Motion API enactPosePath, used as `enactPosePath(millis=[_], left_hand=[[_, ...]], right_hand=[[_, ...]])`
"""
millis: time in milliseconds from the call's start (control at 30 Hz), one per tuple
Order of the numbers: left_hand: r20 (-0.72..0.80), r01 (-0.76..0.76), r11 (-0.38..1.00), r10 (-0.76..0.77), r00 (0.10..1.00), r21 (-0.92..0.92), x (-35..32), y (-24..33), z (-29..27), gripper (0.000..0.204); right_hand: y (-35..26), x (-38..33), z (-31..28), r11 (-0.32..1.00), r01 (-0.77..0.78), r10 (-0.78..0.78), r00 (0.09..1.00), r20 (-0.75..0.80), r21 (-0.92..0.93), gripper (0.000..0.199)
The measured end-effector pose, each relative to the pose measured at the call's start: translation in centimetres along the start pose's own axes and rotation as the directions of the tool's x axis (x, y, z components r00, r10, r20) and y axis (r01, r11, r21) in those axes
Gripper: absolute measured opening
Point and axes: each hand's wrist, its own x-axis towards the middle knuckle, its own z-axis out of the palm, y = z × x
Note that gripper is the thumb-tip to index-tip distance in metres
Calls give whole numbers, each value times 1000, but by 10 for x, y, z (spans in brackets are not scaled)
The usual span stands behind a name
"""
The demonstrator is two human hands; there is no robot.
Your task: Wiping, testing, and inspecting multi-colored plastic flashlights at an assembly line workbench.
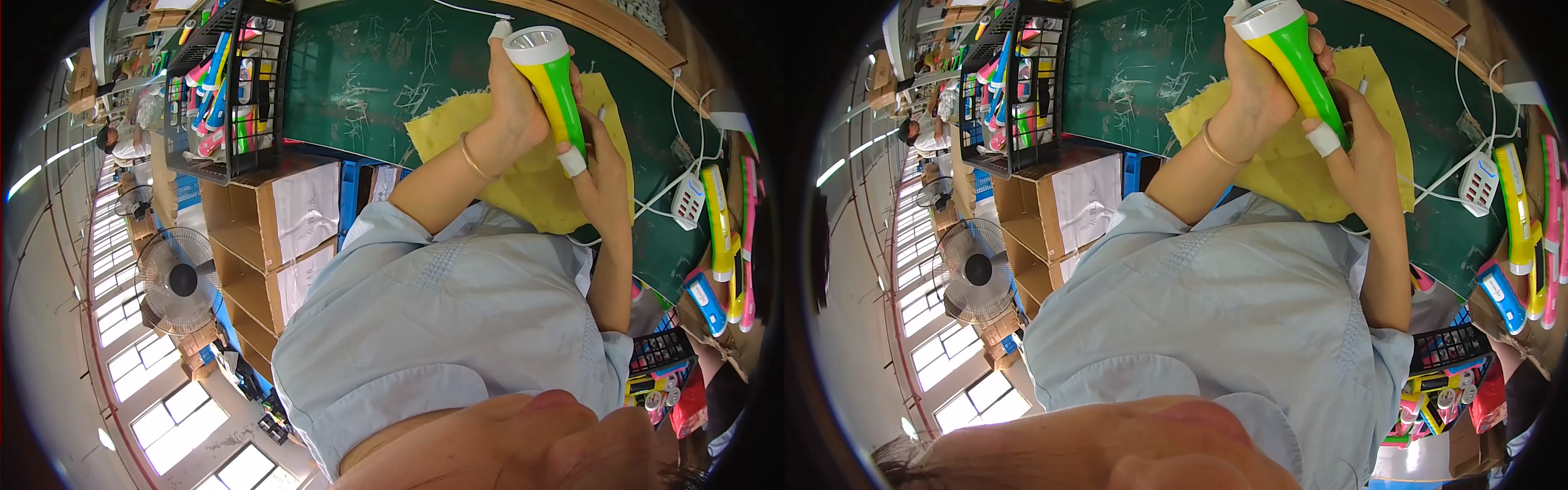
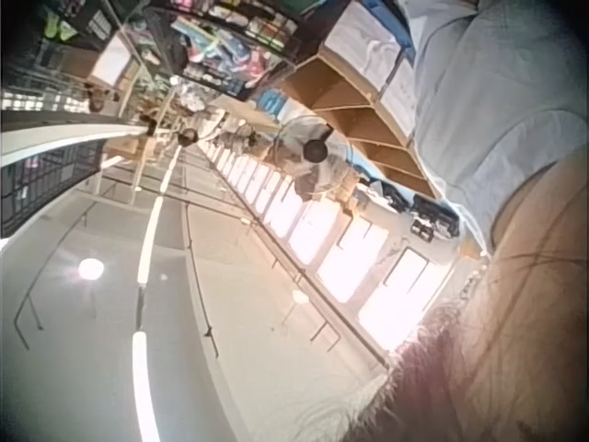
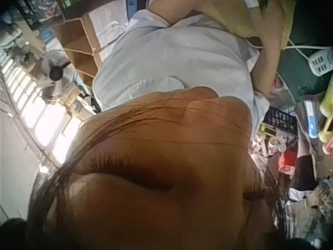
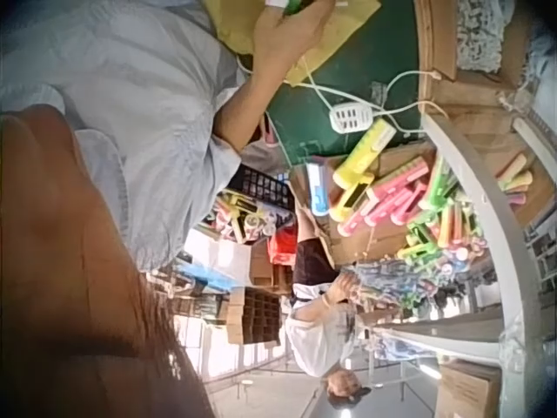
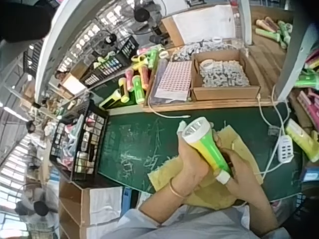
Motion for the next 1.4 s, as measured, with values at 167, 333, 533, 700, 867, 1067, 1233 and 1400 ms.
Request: enactPosePath(millis=[167, 333, 533, 700, 867, 1067, 1233, 1400], left_hand=[[252, -140, 895, 32, 967, 424, 18, 29, 4, 35], [584, -254, -532, 781, 219, 807, 134, 181, -65, 49], [79, 276, -298, 796, 600, 914, 185, 237, -76, 41], [826, -42, -825, 560, 69, 563, 153, 230, -65, 48], [564, -634, -139, 624, 540, 761, 36, 162, -9, 32], [430, -290, 324, -563, 706, 901, -66, 14, -9, 34], [528, -368, 418, -384, 757, 831, -71, 8, -46, 41], [315, -115, 678, -178, 932, 726, -62, -10, -27, 45]], right_hand=[[7, -16, -34, 858, -371, 424, 902, -83, 356, 34], [30, -4, -177, 892, -452, 292, 594, -750, -11, 44], [78, 7, -275, 777, -628, 228, 362, -904, -56, 51], [54, 0, -218, 589, -511, -341, 545, -766, -626, 39], [-7, 5, -78, 996, -90, 92, 950, -297, 21, 38], [-42, -4, 3, 823, -158, 355, 893, -277, 546, 31], [-45, -15, -23, 967, -130, 181, 956, -229, 220, 23], [-7, -39, 6, 970, -141, 136, 990, 39, 200, 36]])
